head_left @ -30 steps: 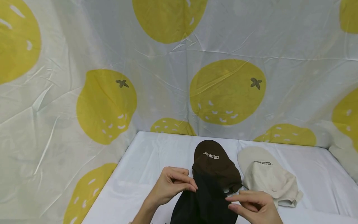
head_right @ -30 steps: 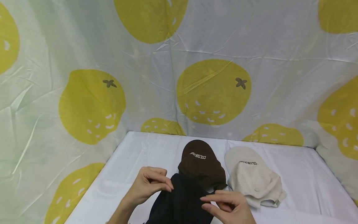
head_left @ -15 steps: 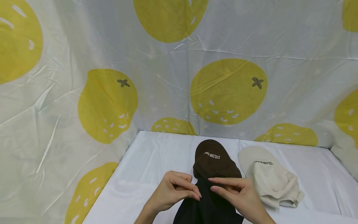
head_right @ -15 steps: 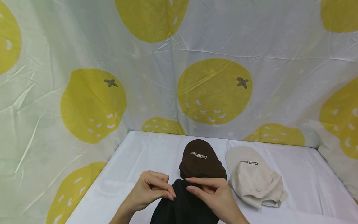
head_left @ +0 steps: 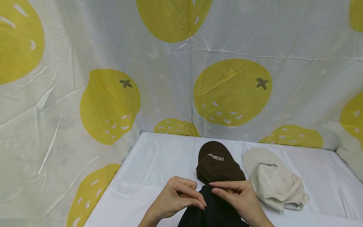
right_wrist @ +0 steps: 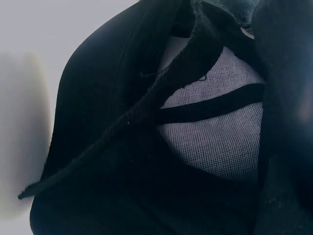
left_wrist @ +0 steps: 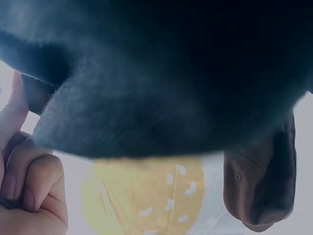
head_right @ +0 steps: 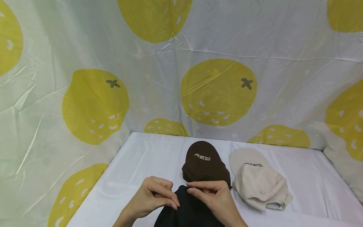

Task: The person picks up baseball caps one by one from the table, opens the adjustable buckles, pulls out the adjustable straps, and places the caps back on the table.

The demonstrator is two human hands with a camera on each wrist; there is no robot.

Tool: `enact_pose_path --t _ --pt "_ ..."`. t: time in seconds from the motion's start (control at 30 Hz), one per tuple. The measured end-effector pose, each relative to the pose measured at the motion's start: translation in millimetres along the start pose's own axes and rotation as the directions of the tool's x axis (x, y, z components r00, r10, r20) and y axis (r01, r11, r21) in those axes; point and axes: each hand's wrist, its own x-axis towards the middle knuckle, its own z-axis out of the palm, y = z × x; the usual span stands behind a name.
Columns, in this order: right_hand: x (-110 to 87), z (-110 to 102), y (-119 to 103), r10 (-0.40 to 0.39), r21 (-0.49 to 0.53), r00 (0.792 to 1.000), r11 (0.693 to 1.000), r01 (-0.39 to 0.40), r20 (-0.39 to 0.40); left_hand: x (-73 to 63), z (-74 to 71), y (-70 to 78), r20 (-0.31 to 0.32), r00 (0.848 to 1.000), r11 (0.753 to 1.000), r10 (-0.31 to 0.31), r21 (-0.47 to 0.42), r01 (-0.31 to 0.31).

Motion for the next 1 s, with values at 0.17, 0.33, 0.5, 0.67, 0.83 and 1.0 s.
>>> enact_pose_path --t 0.17,0.33,0.5,0.67,0.83,1.0 --pt "0.1 1.5 2.1 -0.01 -0.003 1.0 1.0 0.01 -0.004 -0.1 1.8 0.9 0.019 1.0 1.0 0.005 -0.009 -0.005" --pt "0.6 2.4 3.5 -0.053 -0.014 0.999 0.998 0.053 0.003 0.9 3.0 2.1 0.044 0.999 1.0 0.012 -0.015 -0.012" --pt "0.5 3.6 1.6 -0.07 -0.017 0.997 0.997 0.07 -0.008 0.8 4.2 4.0 0.062 0.998 1.0 0.0 -0.016 0.001" --pt "-0.4 5.0 0.4 -0.065 0.012 0.998 0.998 0.066 -0.023 0.4 6.0 5.4 0.066 0.998 0.999 -0.01 -0.046 0.013" --pt "-1.4 5.5 2.4 -0.081 0.041 0.996 0.996 0.083 -0.046 0.0 7.6 6.9 0.01 0.999 0.998 -0.05 -0.028 0.05" --pt "-2.6 6.2 4.8 -0.074 0.023 0.994 0.997 0.076 -0.079 -2.8 11.0 10.9 -0.218 0.963 0.988 -0.156 -0.029 0.154"
